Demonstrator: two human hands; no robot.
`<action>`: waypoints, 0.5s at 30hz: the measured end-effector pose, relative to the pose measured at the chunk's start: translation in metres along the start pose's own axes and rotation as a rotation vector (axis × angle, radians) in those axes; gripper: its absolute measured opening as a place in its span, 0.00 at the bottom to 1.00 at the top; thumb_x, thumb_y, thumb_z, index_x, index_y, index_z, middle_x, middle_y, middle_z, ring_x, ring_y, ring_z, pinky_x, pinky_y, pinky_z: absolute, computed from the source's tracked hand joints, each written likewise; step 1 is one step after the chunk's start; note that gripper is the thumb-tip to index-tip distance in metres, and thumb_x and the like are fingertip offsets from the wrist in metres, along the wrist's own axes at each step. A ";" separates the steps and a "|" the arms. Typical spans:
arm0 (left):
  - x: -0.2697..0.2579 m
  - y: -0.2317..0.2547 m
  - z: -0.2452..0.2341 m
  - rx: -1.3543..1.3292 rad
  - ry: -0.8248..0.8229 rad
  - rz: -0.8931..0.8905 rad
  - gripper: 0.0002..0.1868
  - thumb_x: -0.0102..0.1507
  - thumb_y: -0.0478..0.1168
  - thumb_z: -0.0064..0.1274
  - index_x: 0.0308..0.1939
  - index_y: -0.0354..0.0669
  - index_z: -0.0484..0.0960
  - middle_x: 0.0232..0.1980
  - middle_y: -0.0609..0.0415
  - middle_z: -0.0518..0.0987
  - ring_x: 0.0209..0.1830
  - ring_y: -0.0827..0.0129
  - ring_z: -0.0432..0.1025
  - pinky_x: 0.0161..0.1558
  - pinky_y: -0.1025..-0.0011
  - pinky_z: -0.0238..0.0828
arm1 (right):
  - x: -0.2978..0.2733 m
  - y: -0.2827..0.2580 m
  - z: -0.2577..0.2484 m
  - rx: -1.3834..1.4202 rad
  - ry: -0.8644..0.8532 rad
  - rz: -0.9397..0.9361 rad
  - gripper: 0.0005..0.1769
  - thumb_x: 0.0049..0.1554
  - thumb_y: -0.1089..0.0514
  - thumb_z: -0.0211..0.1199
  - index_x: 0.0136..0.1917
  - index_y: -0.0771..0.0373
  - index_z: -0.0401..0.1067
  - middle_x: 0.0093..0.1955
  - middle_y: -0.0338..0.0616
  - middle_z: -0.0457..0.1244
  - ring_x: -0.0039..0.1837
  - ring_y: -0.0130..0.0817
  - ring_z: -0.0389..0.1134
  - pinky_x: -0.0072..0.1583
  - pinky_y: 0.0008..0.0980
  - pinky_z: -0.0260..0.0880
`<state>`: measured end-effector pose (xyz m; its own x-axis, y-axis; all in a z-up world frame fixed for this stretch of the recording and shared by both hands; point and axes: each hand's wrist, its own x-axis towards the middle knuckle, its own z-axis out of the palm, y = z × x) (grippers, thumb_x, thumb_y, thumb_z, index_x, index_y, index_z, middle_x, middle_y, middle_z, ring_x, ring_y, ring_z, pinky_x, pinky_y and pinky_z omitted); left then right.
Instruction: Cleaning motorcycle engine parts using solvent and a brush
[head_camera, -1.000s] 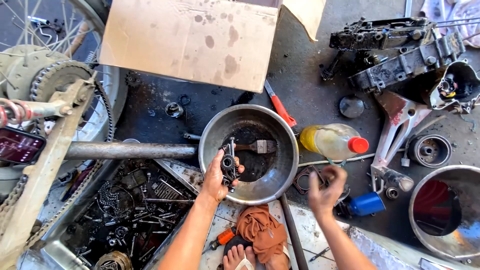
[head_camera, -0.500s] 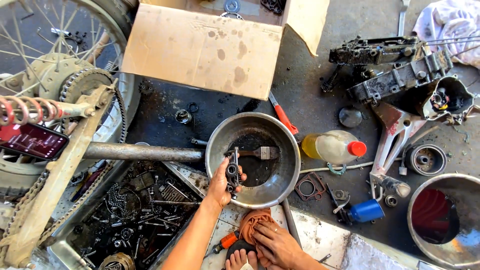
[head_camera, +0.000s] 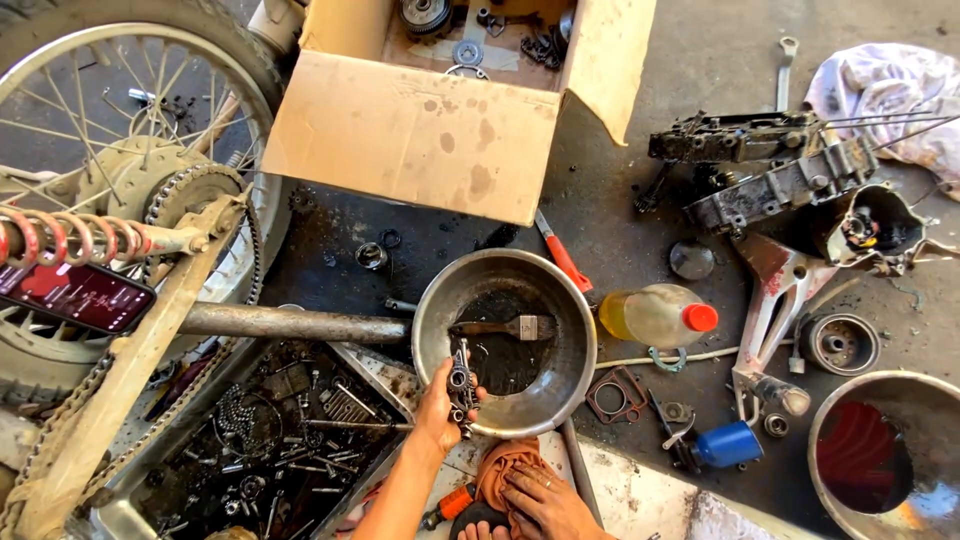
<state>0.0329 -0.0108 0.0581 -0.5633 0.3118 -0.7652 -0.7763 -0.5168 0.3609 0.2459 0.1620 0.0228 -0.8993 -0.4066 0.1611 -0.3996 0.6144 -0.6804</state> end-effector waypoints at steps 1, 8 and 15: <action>-0.012 0.018 0.031 0.001 -0.004 -0.001 0.24 0.67 0.54 0.49 0.64 0.49 0.75 0.35 0.53 0.77 0.27 0.67 0.75 0.11 0.81 0.63 | -0.003 0.004 0.004 -0.004 0.002 0.002 0.23 0.55 0.55 0.66 0.63 0.63 0.74 0.66 0.51 0.65 0.70 0.53 0.64 0.69 0.52 0.61; -0.024 0.189 0.288 -0.168 -0.313 0.232 0.30 0.64 0.61 0.40 0.60 0.43 0.64 0.51 0.36 0.68 0.44 0.49 0.70 0.41 0.54 0.83 | 0.006 -0.019 -0.012 -0.090 0.013 -0.023 0.12 0.57 0.54 0.64 0.53 0.58 0.77 0.61 0.48 0.64 0.65 0.50 0.65 0.64 0.51 0.63; 0.052 0.211 0.311 0.239 -0.194 0.486 0.65 0.53 0.84 0.39 0.82 0.50 0.42 0.81 0.33 0.45 0.82 0.36 0.43 0.72 0.28 0.38 | 0.005 0.014 0.003 -0.145 0.032 -0.122 0.09 0.59 0.52 0.56 0.50 0.54 0.74 0.53 0.40 0.64 0.57 0.42 0.66 0.60 0.44 0.63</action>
<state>-0.2482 0.1445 0.2598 -0.8955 0.2355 -0.3776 -0.4448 -0.4500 0.7744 0.2361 0.1668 0.0117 -0.8470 -0.4637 0.2599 -0.5251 0.6539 -0.5447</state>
